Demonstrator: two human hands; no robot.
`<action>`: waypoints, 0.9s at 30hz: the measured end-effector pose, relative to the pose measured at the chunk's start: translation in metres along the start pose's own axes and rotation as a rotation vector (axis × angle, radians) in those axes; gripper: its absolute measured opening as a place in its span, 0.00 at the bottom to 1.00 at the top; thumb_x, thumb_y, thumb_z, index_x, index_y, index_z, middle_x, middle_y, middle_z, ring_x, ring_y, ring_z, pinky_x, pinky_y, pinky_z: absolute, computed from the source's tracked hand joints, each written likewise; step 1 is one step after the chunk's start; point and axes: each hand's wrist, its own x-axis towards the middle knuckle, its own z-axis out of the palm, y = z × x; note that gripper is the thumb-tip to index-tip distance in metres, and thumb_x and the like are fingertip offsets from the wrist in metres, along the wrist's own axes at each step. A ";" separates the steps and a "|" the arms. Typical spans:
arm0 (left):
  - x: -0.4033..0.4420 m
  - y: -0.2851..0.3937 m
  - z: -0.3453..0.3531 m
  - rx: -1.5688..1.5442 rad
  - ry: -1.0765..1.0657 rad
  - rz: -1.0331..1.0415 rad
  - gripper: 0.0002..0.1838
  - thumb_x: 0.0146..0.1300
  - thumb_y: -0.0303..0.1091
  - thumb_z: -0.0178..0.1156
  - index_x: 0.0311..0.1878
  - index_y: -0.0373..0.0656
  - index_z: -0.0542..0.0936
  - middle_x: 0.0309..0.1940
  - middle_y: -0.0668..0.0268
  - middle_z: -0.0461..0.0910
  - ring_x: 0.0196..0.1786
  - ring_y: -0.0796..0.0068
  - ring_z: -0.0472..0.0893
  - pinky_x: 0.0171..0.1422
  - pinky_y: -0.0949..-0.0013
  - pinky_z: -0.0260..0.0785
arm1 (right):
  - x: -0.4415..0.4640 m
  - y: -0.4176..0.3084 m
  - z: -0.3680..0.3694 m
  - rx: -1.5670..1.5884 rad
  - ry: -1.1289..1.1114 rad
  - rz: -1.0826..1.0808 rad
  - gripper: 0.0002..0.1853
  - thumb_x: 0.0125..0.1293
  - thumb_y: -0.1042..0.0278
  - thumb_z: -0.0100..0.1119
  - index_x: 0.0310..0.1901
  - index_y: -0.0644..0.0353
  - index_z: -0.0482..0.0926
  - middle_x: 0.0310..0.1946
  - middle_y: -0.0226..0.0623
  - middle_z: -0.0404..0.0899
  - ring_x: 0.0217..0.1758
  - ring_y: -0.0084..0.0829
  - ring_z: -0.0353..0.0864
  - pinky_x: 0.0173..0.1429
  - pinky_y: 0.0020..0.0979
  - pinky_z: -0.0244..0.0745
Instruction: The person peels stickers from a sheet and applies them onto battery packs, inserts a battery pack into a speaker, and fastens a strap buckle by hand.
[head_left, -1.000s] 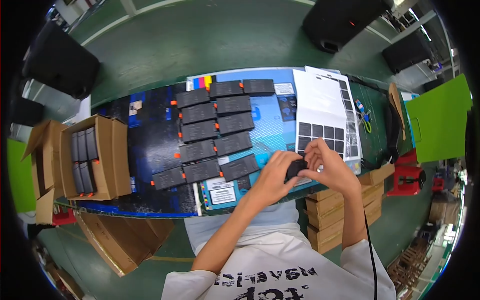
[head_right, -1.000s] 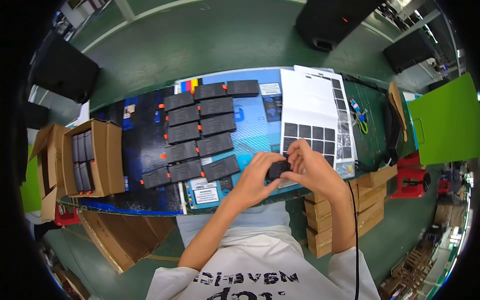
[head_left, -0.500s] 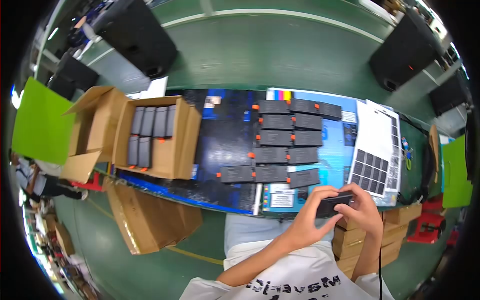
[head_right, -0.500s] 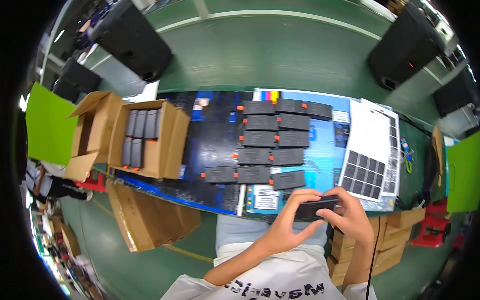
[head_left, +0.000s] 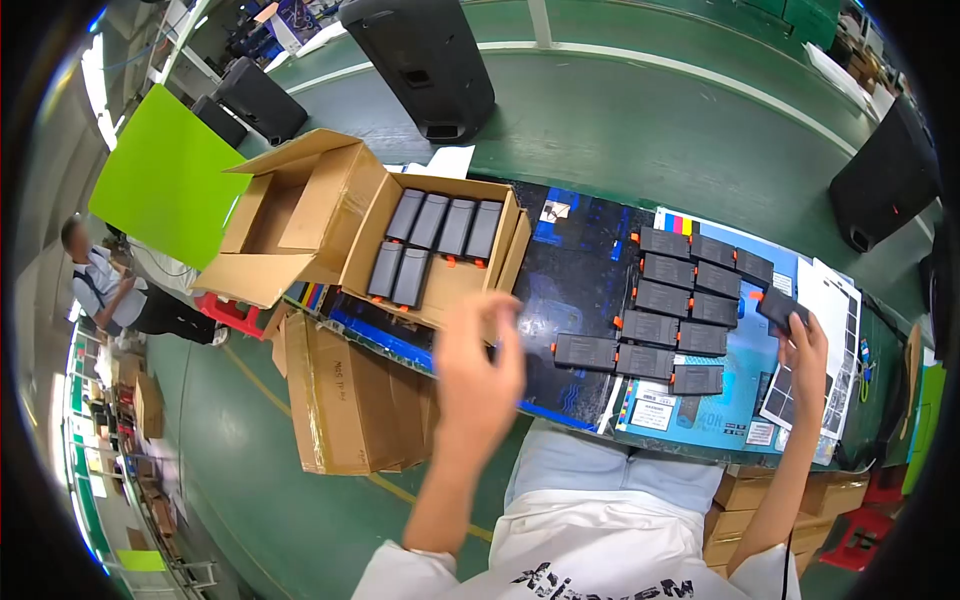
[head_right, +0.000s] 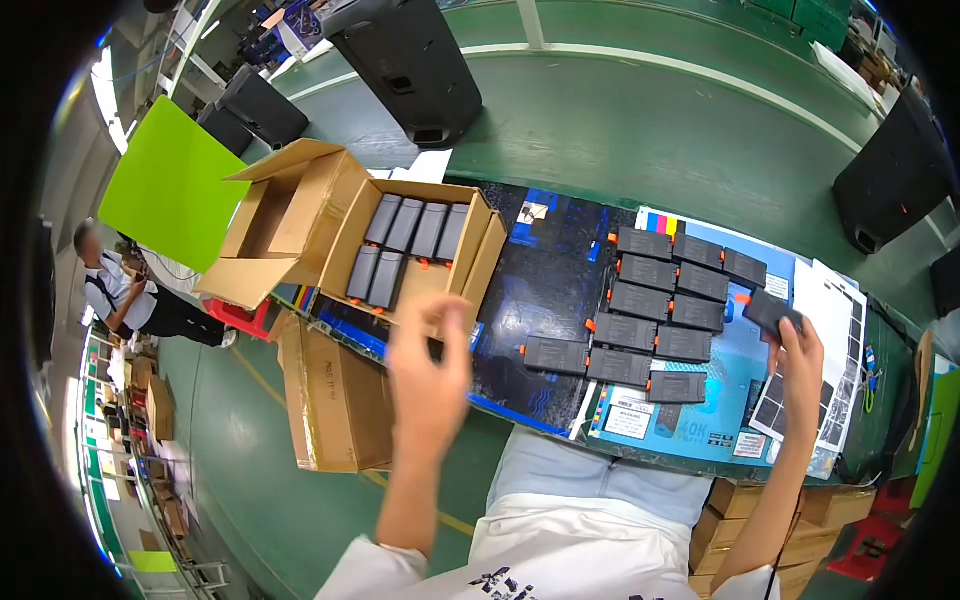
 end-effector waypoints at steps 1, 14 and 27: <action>0.021 -0.019 -0.013 0.208 0.062 0.095 0.08 0.73 0.25 0.60 0.52 0.37 0.81 0.46 0.53 0.82 0.52 0.52 0.80 0.60 0.54 0.72 | 0.012 0.002 -0.001 -0.012 -0.033 0.029 0.16 0.81 0.57 0.62 0.54 0.64 0.77 0.29 0.31 0.81 0.25 0.18 0.77 0.25 0.23 0.67; 0.090 -0.118 -0.030 0.975 -0.222 -0.221 0.42 0.52 0.41 0.84 0.65 0.35 0.73 0.54 0.48 0.80 0.61 0.43 0.81 0.61 0.46 0.79 | 0.044 0.018 0.004 0.037 -0.127 0.143 0.20 0.82 0.61 0.61 0.63 0.63 0.67 0.36 0.46 0.84 0.27 0.23 0.77 0.32 0.24 0.73; 0.092 -0.131 -0.056 0.029 -0.213 -0.206 0.17 0.72 0.28 0.70 0.58 0.33 0.77 0.47 0.62 0.84 0.48 0.79 0.83 0.54 0.72 0.77 | 0.032 -0.018 0.020 -0.628 -0.121 0.129 0.26 0.79 0.56 0.65 0.65 0.70 0.73 0.25 0.38 0.82 0.22 0.27 0.84 0.22 0.30 0.76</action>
